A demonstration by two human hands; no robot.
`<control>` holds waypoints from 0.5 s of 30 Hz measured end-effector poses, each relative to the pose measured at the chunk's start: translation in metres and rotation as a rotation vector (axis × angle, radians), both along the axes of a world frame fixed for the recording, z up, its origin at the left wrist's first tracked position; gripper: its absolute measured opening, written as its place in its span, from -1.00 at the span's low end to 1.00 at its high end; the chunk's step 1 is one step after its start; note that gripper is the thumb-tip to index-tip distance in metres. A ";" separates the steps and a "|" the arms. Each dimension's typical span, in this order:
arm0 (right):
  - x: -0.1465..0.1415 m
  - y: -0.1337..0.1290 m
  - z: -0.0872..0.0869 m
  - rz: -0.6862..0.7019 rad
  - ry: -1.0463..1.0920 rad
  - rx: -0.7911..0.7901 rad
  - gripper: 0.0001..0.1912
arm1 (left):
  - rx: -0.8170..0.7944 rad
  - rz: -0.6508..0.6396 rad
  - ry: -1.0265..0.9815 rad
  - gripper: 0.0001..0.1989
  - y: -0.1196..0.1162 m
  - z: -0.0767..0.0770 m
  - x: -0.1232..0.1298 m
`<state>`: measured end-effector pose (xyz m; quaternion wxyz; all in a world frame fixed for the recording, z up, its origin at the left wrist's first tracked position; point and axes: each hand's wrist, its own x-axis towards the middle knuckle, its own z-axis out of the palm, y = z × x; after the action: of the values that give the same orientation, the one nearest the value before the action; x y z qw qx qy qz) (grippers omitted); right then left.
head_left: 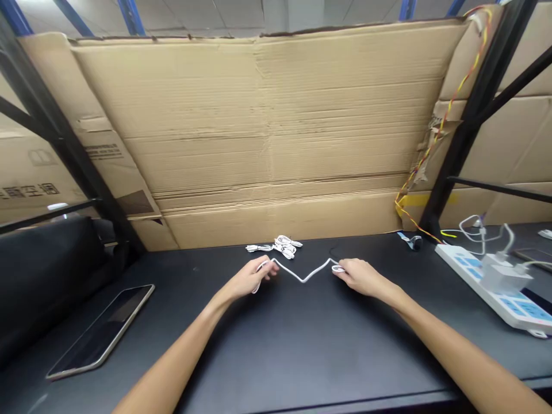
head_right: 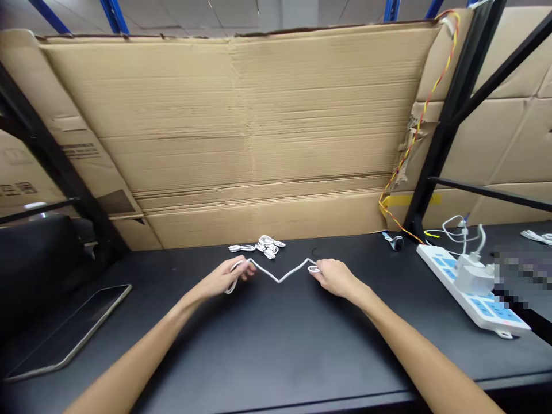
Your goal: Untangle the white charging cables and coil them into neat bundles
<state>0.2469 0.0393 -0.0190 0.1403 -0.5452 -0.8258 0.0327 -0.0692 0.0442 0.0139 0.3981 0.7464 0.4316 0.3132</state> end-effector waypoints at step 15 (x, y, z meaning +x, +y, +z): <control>-0.038 -0.010 -0.004 0.053 1.361 -0.781 -0.54 | -0.226 0.156 -0.683 -0.67 -0.019 -0.013 0.046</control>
<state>0.2085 0.0295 -0.0228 0.4129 -0.3954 -0.4997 0.6508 -0.0234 0.0252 0.0008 0.5740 0.5149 0.3615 0.5242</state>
